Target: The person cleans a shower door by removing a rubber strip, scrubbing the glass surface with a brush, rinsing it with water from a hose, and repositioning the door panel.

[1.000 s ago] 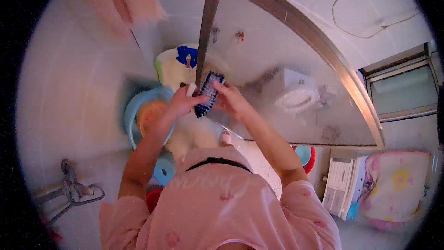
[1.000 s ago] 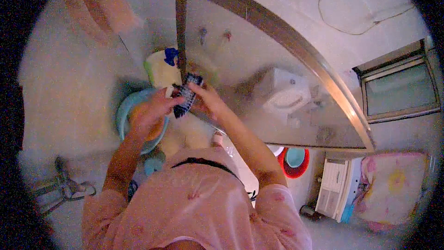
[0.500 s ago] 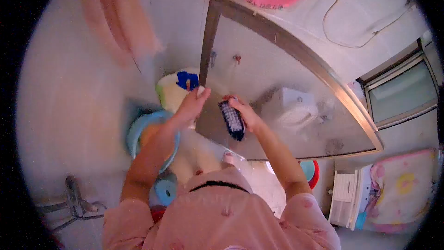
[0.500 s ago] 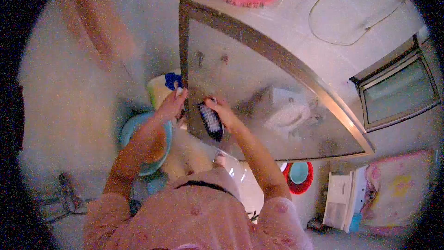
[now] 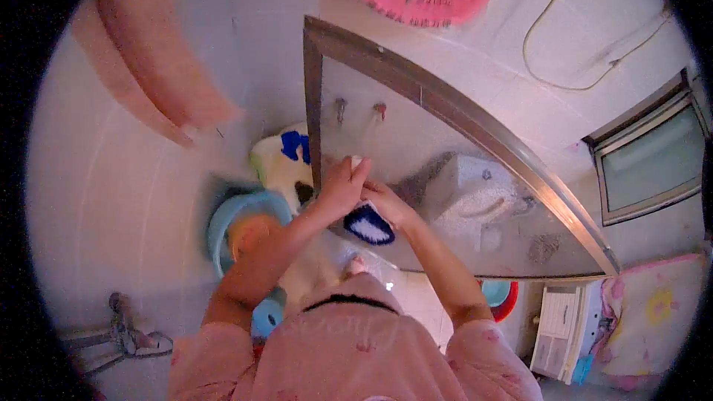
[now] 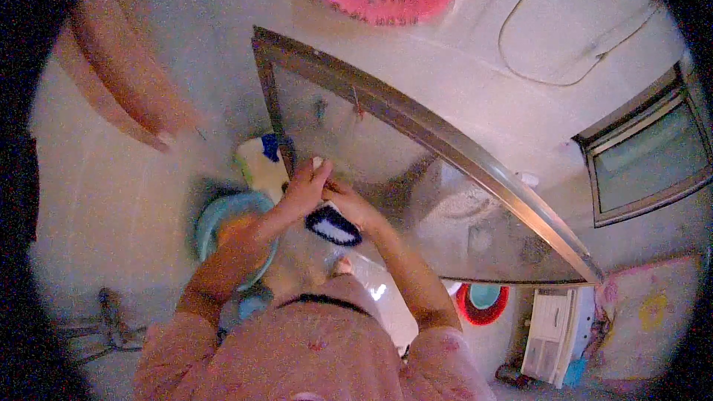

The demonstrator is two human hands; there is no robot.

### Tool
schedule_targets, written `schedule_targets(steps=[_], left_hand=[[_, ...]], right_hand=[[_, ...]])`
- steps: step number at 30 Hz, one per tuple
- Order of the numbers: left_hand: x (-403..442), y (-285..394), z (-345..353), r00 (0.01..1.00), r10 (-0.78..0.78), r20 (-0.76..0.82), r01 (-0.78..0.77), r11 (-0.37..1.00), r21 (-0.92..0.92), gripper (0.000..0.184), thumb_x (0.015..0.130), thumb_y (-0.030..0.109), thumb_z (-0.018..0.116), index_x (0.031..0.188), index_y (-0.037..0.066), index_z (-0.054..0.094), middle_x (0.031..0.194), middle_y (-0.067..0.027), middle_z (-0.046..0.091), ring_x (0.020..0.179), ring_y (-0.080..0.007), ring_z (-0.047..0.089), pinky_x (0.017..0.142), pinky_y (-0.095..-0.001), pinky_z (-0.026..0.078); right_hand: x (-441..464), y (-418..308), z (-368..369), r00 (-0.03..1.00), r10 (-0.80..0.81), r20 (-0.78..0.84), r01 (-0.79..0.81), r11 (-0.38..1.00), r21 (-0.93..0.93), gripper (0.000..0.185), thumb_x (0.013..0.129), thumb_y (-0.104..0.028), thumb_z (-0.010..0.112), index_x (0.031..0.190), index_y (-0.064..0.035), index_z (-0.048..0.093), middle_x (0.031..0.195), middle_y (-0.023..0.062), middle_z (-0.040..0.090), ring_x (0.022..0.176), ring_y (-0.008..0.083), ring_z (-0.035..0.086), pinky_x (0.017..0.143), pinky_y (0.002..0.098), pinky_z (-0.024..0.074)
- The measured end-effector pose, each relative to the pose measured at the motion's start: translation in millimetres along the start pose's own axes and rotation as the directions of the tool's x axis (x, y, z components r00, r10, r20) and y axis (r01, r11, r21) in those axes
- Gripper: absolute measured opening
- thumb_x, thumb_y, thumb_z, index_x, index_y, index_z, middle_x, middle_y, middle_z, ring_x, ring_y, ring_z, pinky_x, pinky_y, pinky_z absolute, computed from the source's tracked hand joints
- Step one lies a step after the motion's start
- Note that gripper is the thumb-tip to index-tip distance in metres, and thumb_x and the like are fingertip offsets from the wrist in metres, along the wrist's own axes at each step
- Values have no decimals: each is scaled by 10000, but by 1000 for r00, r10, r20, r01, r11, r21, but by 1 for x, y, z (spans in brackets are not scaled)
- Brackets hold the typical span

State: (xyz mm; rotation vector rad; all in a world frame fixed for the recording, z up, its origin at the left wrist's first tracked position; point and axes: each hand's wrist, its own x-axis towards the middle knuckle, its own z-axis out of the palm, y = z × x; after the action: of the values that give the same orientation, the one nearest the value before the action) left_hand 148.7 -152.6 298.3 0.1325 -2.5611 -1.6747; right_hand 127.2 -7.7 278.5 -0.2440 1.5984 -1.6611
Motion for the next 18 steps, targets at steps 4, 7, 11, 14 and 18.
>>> schedule_targets(steps=[4, 7, 11, 14, 18], left_hand=[[5, 1, -23, 915, 402, 42, -369, 787, 495, 414, 870, 384, 612, 1004, -7, 591, 917, -199, 616, 904, -368, 558, 808, -423, 438], [12, -26, -52, 975, 145, 169, -166, 979, 116, 302, 826, 325, 678, 879, 31, 630, 744, -130, 613, 713, -254, 584, 659, -355, 470], [57, -99, -133, 956, -266, 128, 222, 934, 279, 257, 867, 282, 602, 911, 32, 634, 786, -108, 638, 734, -215, 616, 679, -347, 485], [115, -128, -130, 996, 84, 8, -84, 976, 200, 243, 874, 265, 583, 963, 43, 622, 856, -123, 654, 770, -245, 630, 718, -374, 494], [186, -74, -88, 877, 239, 417, -432, 772, 467, 259, 885, 260, 574, 1036, 51, 604, 934, -128, 663, 867, -279, 642, 772, -394, 500]], right_hand=[[11, -16, 0, 983, -182, -33, 171, 962, -213, 418, 936, -284, 534, 1250, -8, 523, 1166, 91, 608, 1056, 198, 559, 947, 303, 417], [12, -3, 11, 967, -194, -168, 155, 963, -222, 374, 959, -285, 515, 1221, -20, 540, 1010, 66, 626, 938, 160, 564, 863, 289, 442], [22, 14, 7, 952, -222, -211, 191, 969, -157, 296, 977, -324, 501, 1072, -50, 566, 785, -16, 501, 723, 81, 455, 652, 251, 404], [20, 5, 16, 947, -141, -289, 102, 984, -147, 259, 976, -312, 507, 1008, -59, 556, 790, -25, 510, 697, 80, 462, 606, 256, 397], [22, 4, 16, 916, -62, -396, 43, 997, -56, 242, 976, -306, 506, 1013, -75, 565, 743, -29, 507, 621, 59, 420, 547, 231, 356]])
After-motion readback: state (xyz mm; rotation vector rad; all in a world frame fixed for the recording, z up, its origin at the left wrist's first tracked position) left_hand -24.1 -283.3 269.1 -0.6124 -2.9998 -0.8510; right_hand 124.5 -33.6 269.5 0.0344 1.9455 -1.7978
